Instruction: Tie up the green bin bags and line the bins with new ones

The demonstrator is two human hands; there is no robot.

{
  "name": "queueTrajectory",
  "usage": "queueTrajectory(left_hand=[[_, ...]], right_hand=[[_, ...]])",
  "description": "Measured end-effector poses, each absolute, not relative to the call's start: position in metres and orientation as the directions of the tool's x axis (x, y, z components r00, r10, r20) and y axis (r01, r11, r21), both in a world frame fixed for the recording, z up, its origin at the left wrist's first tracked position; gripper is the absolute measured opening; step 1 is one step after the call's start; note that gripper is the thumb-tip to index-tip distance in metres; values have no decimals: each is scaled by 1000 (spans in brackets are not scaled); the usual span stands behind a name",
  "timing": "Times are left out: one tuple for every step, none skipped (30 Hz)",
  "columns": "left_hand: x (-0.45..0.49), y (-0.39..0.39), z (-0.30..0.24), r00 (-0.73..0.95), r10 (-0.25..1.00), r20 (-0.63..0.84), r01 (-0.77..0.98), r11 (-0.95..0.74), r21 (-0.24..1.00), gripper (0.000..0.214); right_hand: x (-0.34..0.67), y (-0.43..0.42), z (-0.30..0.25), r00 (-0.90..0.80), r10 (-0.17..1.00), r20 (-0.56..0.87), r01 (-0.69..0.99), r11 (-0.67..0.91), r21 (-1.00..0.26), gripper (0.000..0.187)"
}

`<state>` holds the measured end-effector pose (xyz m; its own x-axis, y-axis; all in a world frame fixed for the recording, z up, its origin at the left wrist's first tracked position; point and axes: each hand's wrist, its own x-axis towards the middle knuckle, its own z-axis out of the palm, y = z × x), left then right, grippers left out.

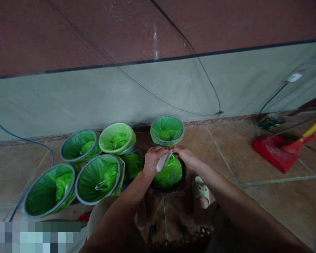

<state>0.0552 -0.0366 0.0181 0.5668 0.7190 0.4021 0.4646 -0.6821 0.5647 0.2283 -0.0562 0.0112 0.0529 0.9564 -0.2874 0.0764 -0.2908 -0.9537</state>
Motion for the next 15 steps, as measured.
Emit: queueTrajectory(left_hand=[[54, -37, 19, 562, 729, 391, 464, -669, 581, 19], [53, -37, 20, 557, 741, 375, 471, -654, 593, 20], [52, -37, 22, 553, 754, 353, 484, -636, 600, 22], [51, -37, 23, 549, 770, 325, 506, -616, 604, 24], [50, -38, 24, 544, 787, 289, 537, -592, 601, 26], [49, -38, 25, 534, 809, 244, 579, -560, 592, 27], [48, -38, 25, 514, 837, 189, 633, -518, 575, 27], [47, -38, 24, 481, 868, 126, 695, -464, 549, 26], [47, -38, 23, 438, 897, 62, 753, -403, 520, 26], [47, -37, 21, 393, 920, -2, 801, -341, 493, 25], [46, -35, 19, 353, 933, -64, 833, -282, 475, 24], [46, -33, 17, 324, 938, -119, 847, -232, 479, 24], [45, -31, 14, 311, 936, -166, 838, -187, 513, 23], [44, -28, 12, 308, 930, -201, 811, -147, 566, 24], [43, -25, 10, 314, 923, -224, 777, -114, 620, 25]], right_hand=[[229, -58, 12, 54, 937, -346, 36, -348, -937, 20], [231, -59, 14, 61, 922, -382, 19, -384, -923, 20], [233, -60, 15, 66, 917, -394, 26, -396, -918, 21], [235, -61, 17, 65, 919, -389, 53, -393, -918, 22], [238, -60, 18, 56, 924, -379, 102, -383, -918, 23], [240, -60, 19, 45, 929, -367, 179, -368, -912, 25], [243, -58, 19, 37, 931, -362, 284, -357, -890, 27], [245, -57, 18, 39, 931, -362, 403, -346, -847, 29], [247, -55, 15, 47, 931, -361, 523, -331, -785, 31], [249, -54, 12, 60, 932, -357, 627, -313, -713, 33], [250, -52, 8, 74, 934, -350, 702, -298, -647, 34], [251, -51, 2, 82, 938, -336, 742, -283, -608, 35], [252, -50, -3, 88, 946, -313, 756, -268, -598, 35], [252, -49, -8, 96, 955, -282, 752, -255, -607, 35], [252, -49, -13, 105, 962, -251, 745, -244, -620, 35]])
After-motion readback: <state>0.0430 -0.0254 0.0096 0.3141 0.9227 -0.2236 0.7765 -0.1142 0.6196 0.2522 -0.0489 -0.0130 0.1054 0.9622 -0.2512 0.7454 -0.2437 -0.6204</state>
